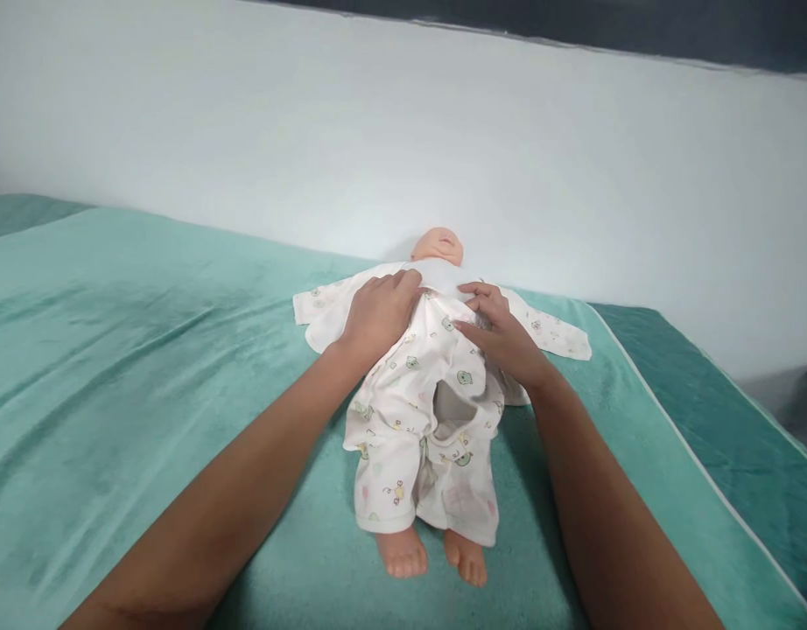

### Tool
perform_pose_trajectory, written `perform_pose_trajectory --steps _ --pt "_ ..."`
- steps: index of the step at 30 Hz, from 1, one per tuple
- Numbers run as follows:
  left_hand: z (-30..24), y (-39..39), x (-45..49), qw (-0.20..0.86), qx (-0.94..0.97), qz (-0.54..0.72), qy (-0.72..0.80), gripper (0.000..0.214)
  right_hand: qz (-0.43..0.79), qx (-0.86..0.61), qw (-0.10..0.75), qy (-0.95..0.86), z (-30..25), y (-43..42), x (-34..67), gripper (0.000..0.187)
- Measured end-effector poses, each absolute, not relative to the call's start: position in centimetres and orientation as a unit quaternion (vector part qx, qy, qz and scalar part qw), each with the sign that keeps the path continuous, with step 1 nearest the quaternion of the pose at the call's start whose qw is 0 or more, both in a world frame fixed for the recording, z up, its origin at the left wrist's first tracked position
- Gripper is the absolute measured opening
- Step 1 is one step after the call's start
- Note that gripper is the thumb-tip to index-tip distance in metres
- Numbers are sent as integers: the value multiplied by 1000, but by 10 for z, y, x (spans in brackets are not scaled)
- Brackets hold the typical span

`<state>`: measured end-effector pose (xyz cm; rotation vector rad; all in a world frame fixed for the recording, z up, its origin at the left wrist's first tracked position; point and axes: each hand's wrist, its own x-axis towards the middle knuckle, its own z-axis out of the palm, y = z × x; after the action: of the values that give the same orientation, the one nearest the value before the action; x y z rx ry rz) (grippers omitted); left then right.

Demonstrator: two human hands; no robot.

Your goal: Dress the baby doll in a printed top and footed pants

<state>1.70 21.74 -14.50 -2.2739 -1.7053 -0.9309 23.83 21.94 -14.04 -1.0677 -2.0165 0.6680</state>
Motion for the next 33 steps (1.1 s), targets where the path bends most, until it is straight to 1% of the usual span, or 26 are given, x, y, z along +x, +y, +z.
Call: perform_pose_trajectory --steps 3,7,9,12,15,18,21,23,26,29,33 --pt "-147 220 17 22 -746 -351 -565 22 268 -415 373 -785 -139 222 244 24" --pt "-154 225 16 -57 -716 -424 -551 15 372 -373 357 -771 -137 228 254 33" --pt "-157 228 15 -92 -701 -447 -547 14 389 -370 357 -764 -135 233 255 37" --pt "-159 238 14 -154 -655 -489 -555 16 350 -400 375 -759 -132 243 247 33" --pt "-161 253 10 -234 -581 -524 -578 23 244 -484 392 -744 -129 255 232 27" --pt "-165 269 6 -324 -512 -535 -588 25 158 -533 377 -741 -129 268 219 25" --pt "-169 279 4 -404 -462 -537 -579 26 178 -526 388 -736 -133 279 215 25" --pt "-170 282 4 -405 -466 -535 -577 27 224 -514 407 -721 -138 284 217 28" --pt "-170 279 3 -324 -532 -531 -575 23 285 -507 426 -693 -144 286 224 30" --pt "-167 274 1 -251 -607 -505 -560 14 362 -492 421 -670 -146 283 233 26" --pt "-162 267 -2 -200 -684 -470 -520 10 479 -450 408 -633 -146 276 245 19"
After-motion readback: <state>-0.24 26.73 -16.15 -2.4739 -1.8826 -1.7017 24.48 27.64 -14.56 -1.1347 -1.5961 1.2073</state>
